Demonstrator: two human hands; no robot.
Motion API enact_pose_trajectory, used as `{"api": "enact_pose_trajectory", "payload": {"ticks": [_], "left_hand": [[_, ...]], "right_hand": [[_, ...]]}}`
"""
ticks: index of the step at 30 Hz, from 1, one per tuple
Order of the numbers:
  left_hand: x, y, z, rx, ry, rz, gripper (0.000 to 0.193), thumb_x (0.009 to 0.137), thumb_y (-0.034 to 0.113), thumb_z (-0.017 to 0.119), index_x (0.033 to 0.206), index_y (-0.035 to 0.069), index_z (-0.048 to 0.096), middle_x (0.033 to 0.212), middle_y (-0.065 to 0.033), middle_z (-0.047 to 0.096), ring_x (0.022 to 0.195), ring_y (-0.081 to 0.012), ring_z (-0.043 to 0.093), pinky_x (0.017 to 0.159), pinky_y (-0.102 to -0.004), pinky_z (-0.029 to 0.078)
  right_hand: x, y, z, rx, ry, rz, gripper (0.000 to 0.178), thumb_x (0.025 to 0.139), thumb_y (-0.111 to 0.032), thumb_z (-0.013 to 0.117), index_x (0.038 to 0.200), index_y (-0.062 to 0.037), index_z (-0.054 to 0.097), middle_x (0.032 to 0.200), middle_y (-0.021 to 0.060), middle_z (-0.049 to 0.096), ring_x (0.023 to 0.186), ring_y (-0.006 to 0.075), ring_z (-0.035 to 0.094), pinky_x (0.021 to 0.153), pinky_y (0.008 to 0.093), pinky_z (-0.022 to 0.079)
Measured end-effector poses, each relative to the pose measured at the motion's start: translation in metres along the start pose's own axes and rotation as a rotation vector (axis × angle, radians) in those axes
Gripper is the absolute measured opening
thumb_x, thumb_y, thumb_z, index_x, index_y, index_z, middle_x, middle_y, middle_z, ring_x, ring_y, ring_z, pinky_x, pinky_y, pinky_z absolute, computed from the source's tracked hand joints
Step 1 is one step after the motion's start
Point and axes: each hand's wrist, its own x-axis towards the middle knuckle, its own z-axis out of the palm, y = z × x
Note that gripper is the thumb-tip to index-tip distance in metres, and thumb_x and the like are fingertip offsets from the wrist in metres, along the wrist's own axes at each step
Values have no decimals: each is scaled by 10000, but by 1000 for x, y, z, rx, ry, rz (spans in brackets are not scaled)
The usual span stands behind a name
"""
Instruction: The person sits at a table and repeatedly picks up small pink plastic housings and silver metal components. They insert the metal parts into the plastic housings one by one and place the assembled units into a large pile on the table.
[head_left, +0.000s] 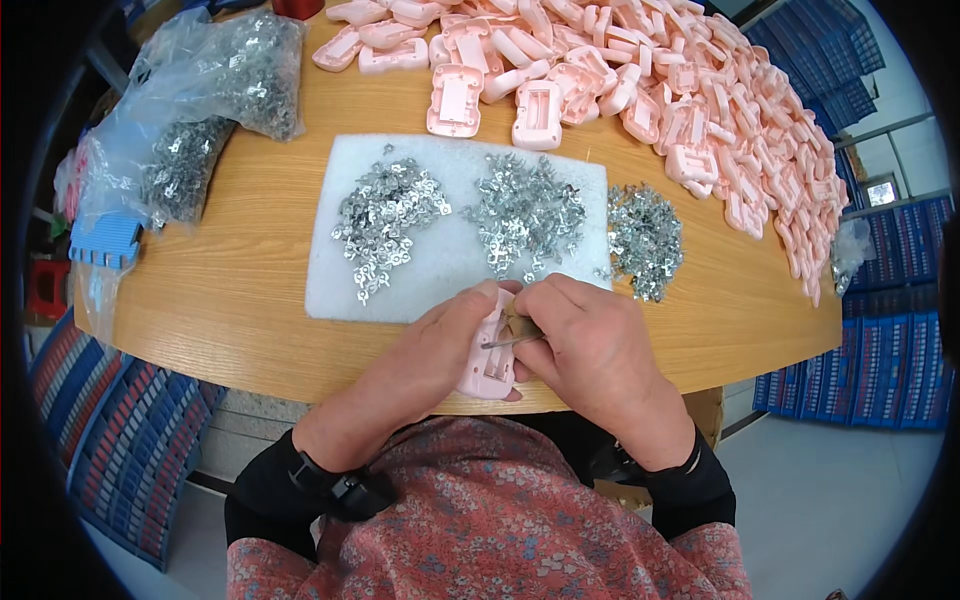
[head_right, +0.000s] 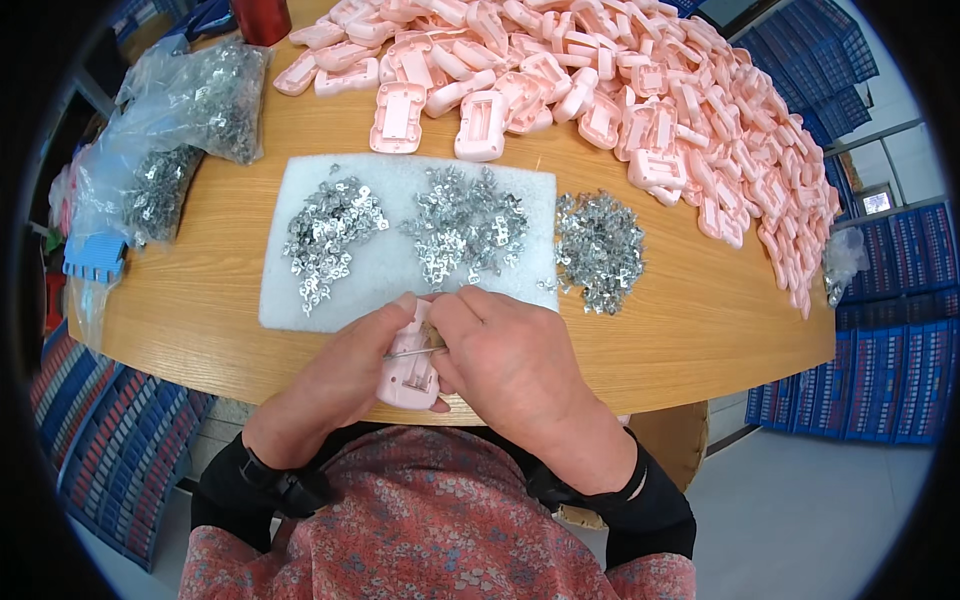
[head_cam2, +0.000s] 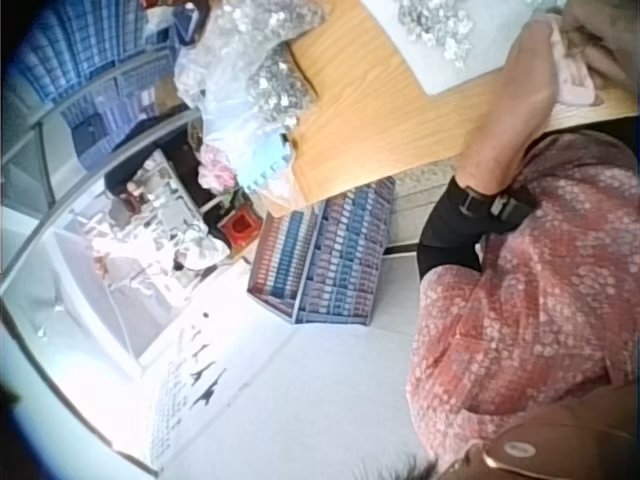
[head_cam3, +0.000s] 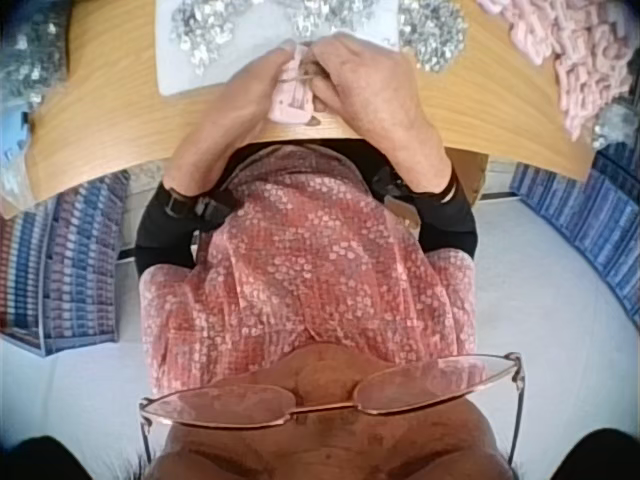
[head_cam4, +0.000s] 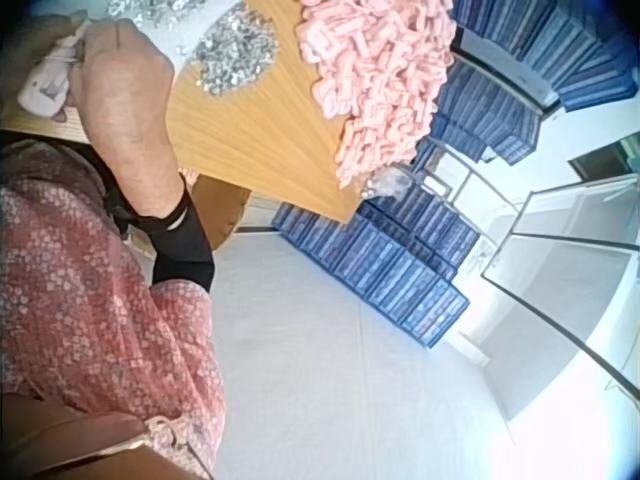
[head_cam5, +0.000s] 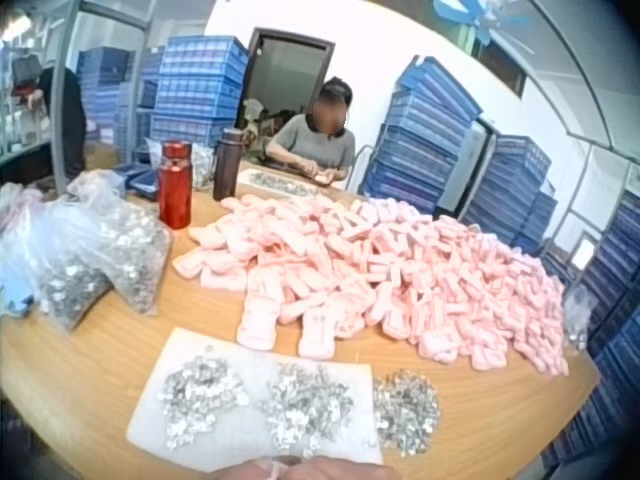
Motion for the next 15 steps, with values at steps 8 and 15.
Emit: {"api": "enact_pose_trajectory", "payload": {"ticks": [8,15], "left_hand": [[3,-6,4,189,-16,93,518,1080,449,340,1379,44,459,996,-100,659,781,-186,686,666,-309,569],[-3,3,1,73,-29,47,585,1080,468,306,1476,40,355,1016,-140,670,775,-239,703,681,-329,574]], "right_hand": [[5,-10,-11,-83,-143,87,212,789,-98,684,987,-40,636,845,123,629,775,327,659,666,428,531],[-4,9,-5,382,-9,281,195,873,-98,697,1042,-23,635,853,90,638,682,175,631,619,302,504]]}}
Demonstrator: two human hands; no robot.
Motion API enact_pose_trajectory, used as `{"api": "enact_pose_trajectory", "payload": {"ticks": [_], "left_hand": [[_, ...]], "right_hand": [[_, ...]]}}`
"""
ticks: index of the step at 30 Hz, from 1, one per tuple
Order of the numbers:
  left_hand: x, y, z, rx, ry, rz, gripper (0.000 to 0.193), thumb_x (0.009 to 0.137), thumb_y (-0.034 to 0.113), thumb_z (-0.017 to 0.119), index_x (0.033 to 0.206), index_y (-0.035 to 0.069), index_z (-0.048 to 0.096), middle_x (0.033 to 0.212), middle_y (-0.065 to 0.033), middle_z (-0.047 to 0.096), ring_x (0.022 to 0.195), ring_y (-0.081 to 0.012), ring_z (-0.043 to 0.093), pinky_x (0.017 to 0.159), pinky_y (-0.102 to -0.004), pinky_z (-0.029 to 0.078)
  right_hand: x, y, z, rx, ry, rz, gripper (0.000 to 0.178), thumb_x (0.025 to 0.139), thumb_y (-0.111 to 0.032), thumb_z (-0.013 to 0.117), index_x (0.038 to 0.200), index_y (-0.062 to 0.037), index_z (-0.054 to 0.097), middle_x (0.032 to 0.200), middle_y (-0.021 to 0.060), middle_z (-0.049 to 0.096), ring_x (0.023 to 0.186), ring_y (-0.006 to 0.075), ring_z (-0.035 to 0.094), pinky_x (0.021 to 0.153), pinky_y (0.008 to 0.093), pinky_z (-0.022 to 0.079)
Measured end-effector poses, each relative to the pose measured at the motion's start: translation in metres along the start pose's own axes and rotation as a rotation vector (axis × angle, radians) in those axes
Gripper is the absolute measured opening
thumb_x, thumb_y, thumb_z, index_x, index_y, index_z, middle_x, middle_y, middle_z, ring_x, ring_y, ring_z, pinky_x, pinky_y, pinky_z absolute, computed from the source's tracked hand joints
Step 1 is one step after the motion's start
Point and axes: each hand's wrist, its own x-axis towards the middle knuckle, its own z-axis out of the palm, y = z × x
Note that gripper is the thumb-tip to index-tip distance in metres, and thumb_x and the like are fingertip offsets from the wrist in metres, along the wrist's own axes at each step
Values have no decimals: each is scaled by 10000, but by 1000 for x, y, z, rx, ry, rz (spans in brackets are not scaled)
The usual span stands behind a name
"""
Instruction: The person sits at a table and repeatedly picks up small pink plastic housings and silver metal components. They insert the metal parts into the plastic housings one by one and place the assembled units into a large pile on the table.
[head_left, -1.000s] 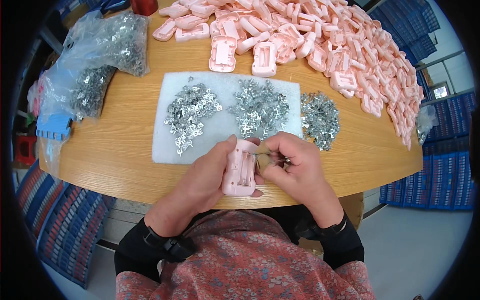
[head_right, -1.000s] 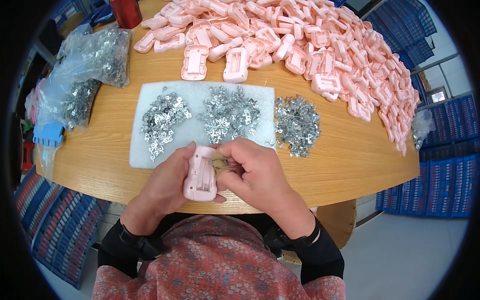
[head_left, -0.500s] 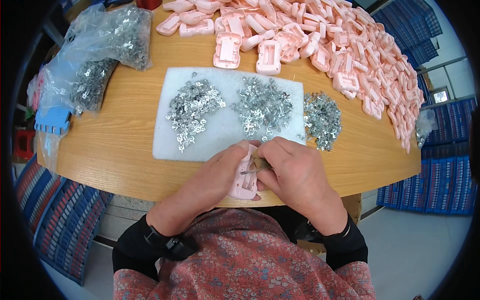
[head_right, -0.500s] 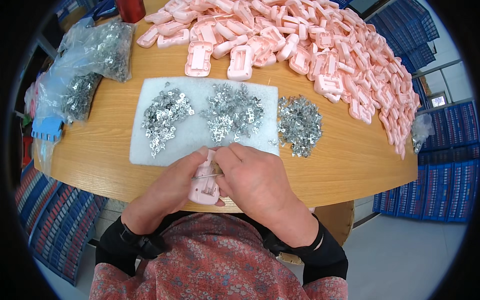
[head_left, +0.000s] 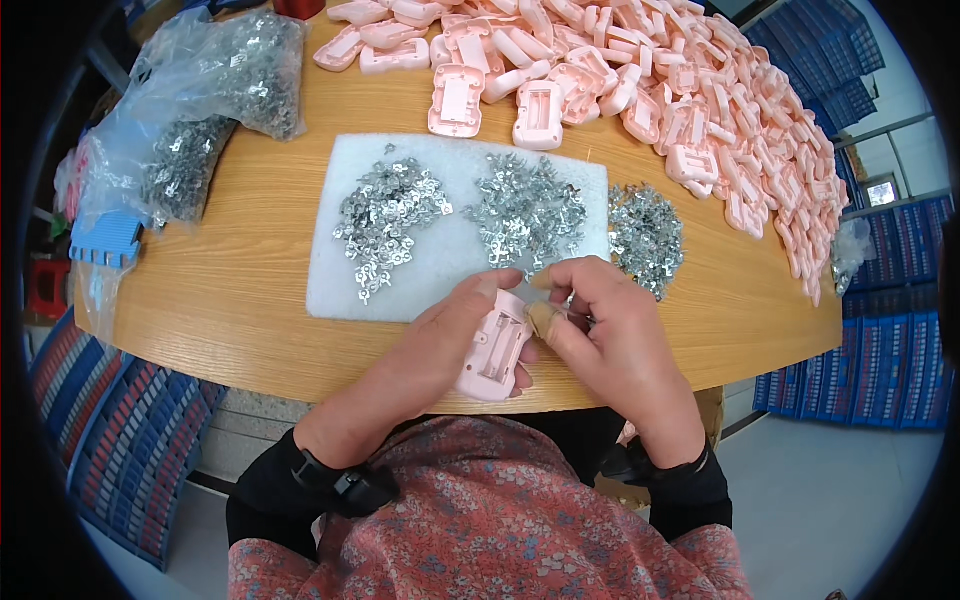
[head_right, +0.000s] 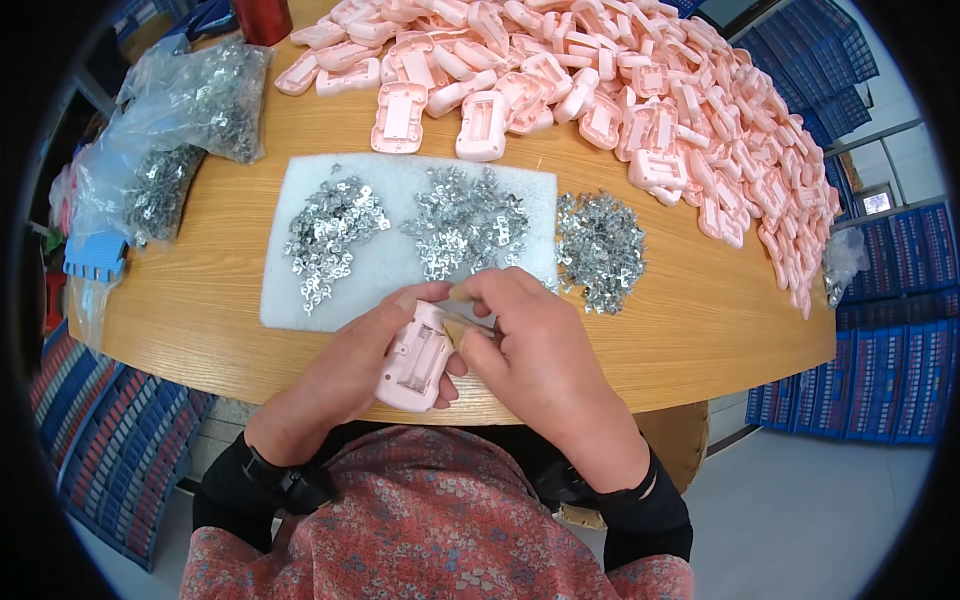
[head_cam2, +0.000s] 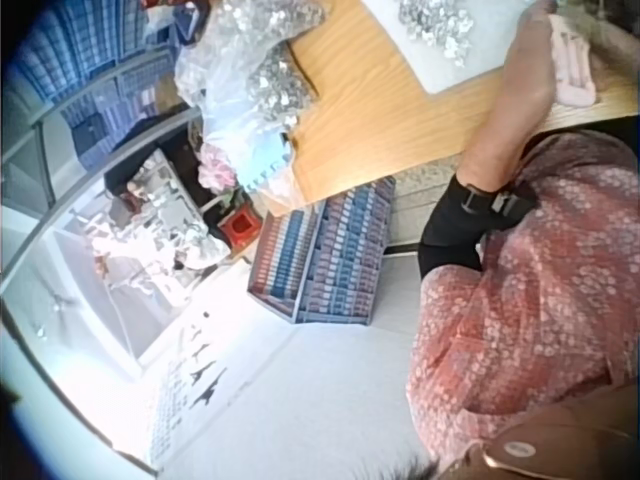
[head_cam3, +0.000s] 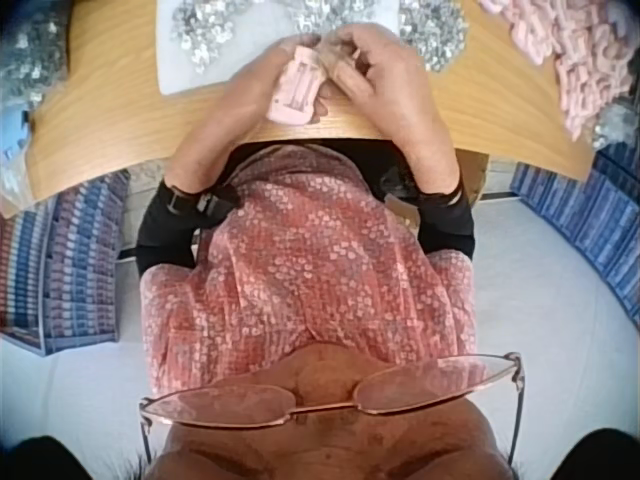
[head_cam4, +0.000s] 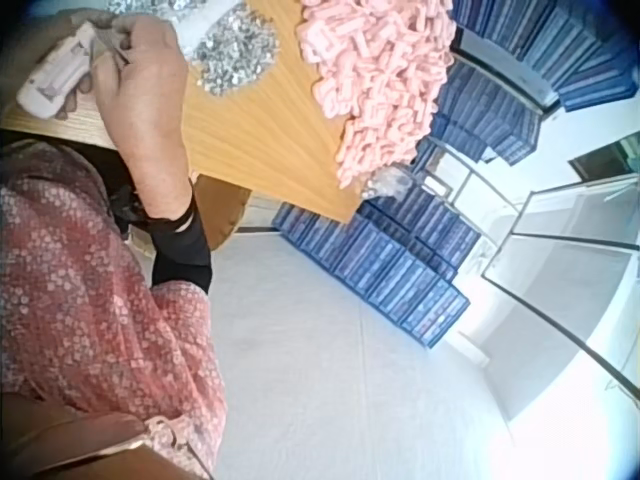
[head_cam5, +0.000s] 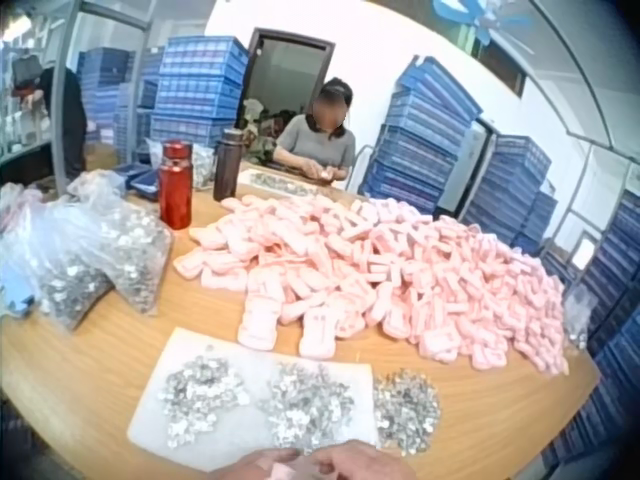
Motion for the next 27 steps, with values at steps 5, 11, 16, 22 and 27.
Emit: {"api": "enact_pose_trajectory", "payload": {"ticks": [5,11,16,22,27], "left_hand": [[-3,5,6,20,-59,20,550,1084,412,310,1492,46,352,1042,-153,671,800,-234,702,715,-344,574],[-5,0,-4,610,52,304,400,1023,180,495,1385,11,495,1009,-125,665,853,-162,654,754,-294,525],[-11,15,10,1050,30,457,422,987,77,502,1398,-18,480,1076,-122,651,961,-133,613,854,-285,498],[-9,11,5,553,-34,236,432,1006,171,529,1392,-18,485,998,-111,620,792,-175,607,711,-323,505],[-4,3,-2,-157,-147,34,509,989,288,557,1404,5,474,900,-91,571,608,-165,505,559,-291,398]], "right_hand": [[-6,21,15,779,-171,338,182,973,-151,654,1080,-5,636,879,9,638,686,38,545,618,213,455],[-8,29,9,786,-187,368,202,982,-171,652,1073,9,639,820,-35,614,663,12,500,576,182,412],[-11,25,7,739,-194,389,192,985,-185,648,1038,0,648,779,-43,594,648,6,476,551,185,387],[-18,28,5,803,-44,357,161,985,-167,643,1028,-12,652,748,-57,556,648,5,459,573,188,385],[-20,27,16,839,101,207,147,942,-75,676,1075,-17,651,731,-71,510,645,6,421,589,186,365]]}}
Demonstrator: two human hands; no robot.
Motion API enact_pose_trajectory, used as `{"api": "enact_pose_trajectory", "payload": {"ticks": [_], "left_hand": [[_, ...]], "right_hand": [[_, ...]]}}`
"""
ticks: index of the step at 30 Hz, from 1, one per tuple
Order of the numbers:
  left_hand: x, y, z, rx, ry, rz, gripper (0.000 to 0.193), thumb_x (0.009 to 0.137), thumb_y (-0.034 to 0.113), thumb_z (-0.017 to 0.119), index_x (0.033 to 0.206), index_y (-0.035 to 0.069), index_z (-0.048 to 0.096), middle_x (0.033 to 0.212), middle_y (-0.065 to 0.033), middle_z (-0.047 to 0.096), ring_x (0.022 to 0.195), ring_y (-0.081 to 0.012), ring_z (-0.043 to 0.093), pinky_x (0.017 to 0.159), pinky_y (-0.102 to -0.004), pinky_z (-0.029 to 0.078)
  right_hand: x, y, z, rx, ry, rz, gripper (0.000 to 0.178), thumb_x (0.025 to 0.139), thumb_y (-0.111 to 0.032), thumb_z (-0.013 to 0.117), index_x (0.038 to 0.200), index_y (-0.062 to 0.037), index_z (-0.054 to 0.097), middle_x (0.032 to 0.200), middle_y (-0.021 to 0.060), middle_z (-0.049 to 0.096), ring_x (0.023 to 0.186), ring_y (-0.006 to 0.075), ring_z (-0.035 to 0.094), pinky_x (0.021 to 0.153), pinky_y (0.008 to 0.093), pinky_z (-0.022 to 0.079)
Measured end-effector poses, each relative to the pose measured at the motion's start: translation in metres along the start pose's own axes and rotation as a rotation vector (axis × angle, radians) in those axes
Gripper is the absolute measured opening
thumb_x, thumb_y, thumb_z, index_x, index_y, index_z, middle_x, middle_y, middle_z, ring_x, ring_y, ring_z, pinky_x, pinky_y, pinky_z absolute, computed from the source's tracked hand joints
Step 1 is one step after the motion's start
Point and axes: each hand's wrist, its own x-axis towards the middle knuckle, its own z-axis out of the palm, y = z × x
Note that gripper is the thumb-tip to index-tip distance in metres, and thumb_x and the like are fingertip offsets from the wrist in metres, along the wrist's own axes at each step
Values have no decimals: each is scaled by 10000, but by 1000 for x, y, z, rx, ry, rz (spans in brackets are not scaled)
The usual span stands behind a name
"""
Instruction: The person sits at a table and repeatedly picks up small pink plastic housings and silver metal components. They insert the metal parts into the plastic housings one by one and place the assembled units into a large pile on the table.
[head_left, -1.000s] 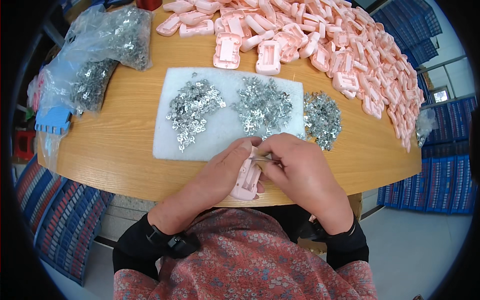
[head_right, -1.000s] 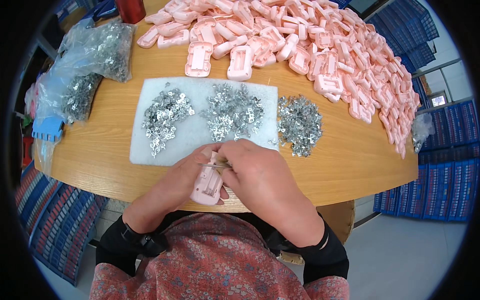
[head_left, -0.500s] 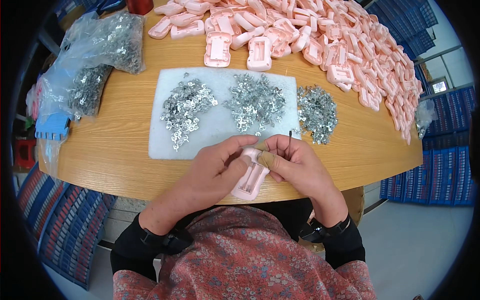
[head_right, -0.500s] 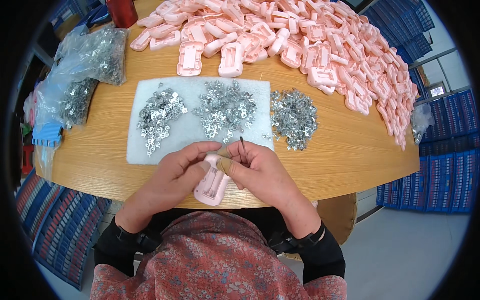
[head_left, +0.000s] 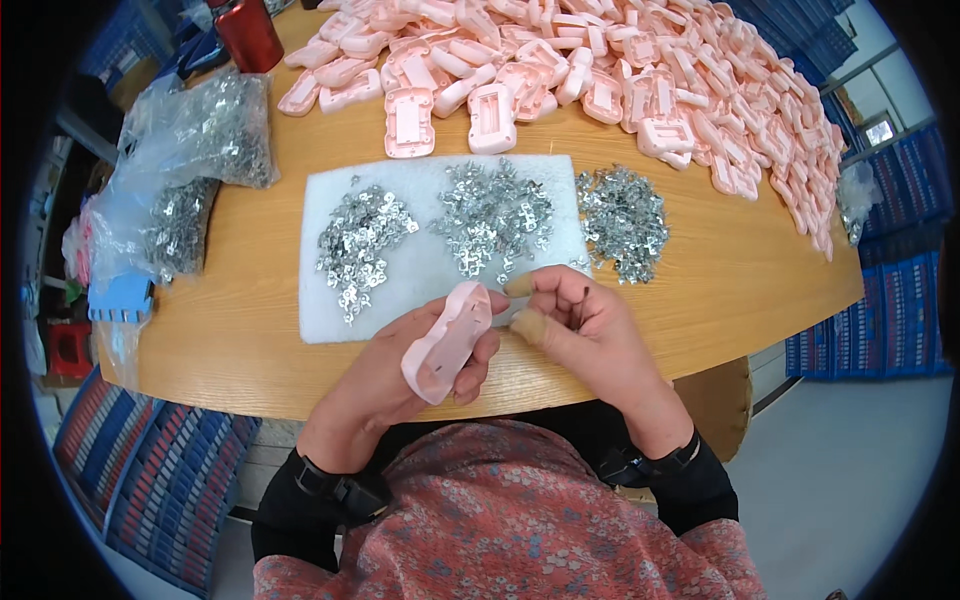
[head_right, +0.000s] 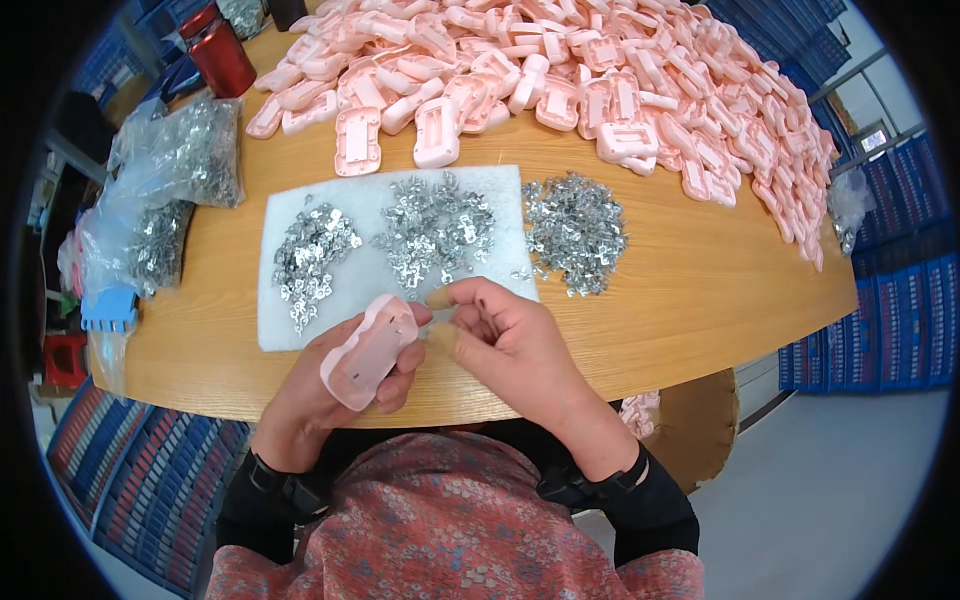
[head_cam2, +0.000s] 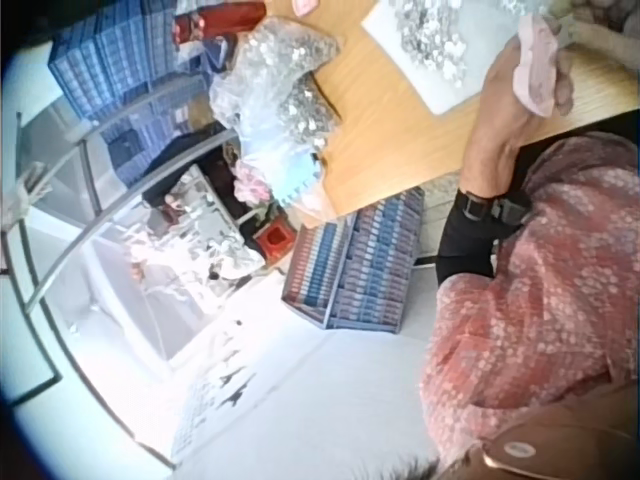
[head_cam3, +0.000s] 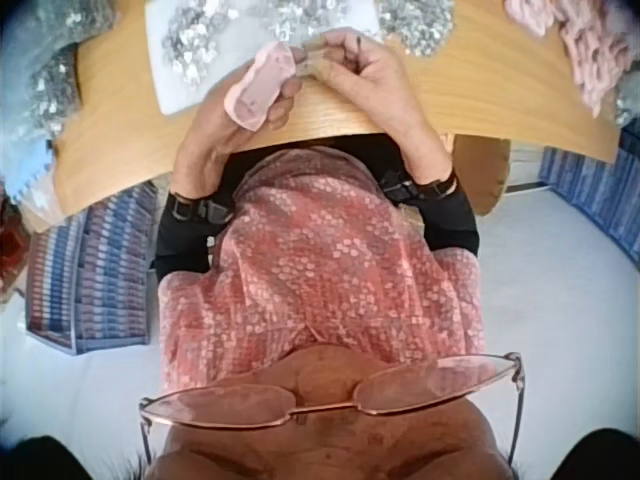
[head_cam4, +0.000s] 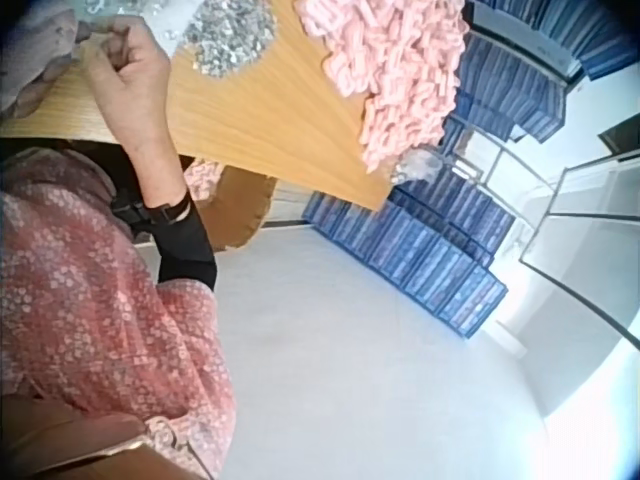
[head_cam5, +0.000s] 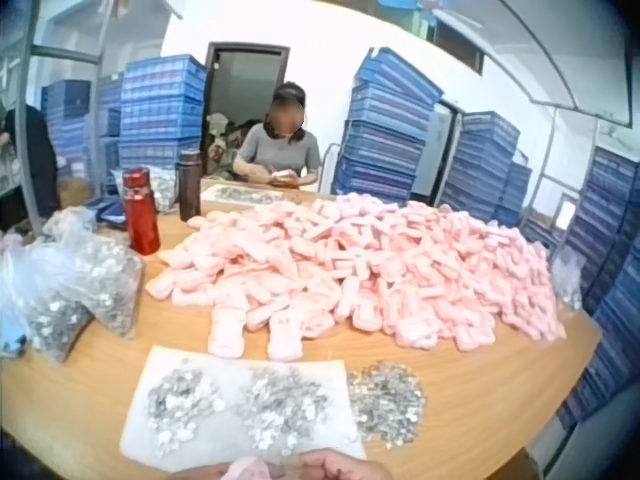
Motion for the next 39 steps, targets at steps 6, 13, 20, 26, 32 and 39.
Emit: {"api": "enact_pose_trajectory", "payload": {"ticks": [6,13,20,26,32,39], "left_hand": [[-4,2,3,-72,-60,-107,509,985,388,588,1334,30,496,903,-71,549,634,-147,484,550,-256,382],[-5,1,0,-148,-105,-126,410,1001,298,549,1298,17,522,926,-112,581,610,-151,470,530,-244,364],[7,6,12,-129,-81,-135,455,1042,237,495,1411,-27,464,943,-102,593,631,-149,499,556,-257,404],[34,-14,48,703,161,195,391,1034,113,448,1416,29,464,1186,-84,626,1094,-103,565,951,-258,467],[60,-20,111,1144,-132,134,445,1036,152,497,1457,31,416,1111,-101,653,981,-141,620,851,-298,516],[136,38,94,1704,113,502,318,923,240,641,1155,26,684,879,-146,711,808,-244,692,761,-361,544]], "right_hand": [[4,0,-1,-169,-128,-18,229,897,-35,697,1123,-21,663,712,-86,489,637,4,407,566,189,349],[2,6,-14,-110,-119,11,208,907,-54,688,1109,-7,671,752,-83,521,659,-2,423,591,180,361],[-19,4,-29,-1,-14,-32,236,945,-99,681,1152,-1,624,852,-78,573,723,-9,480,648,175,403],[-54,-11,-38,214,-35,55,328,943,-101,685,1230,-15,551,970,-17,625,830,18,549,712,194,455],[-101,-1,-82,108,219,-19,395,912,-71,678,1273,-19,526,1093,52,662,974,107,632,854,276,513],[-227,74,-206,-53,609,89,406,888,-61,664,1276,-2,558,1101,85,681,970,136,653,852,306,540]]}}
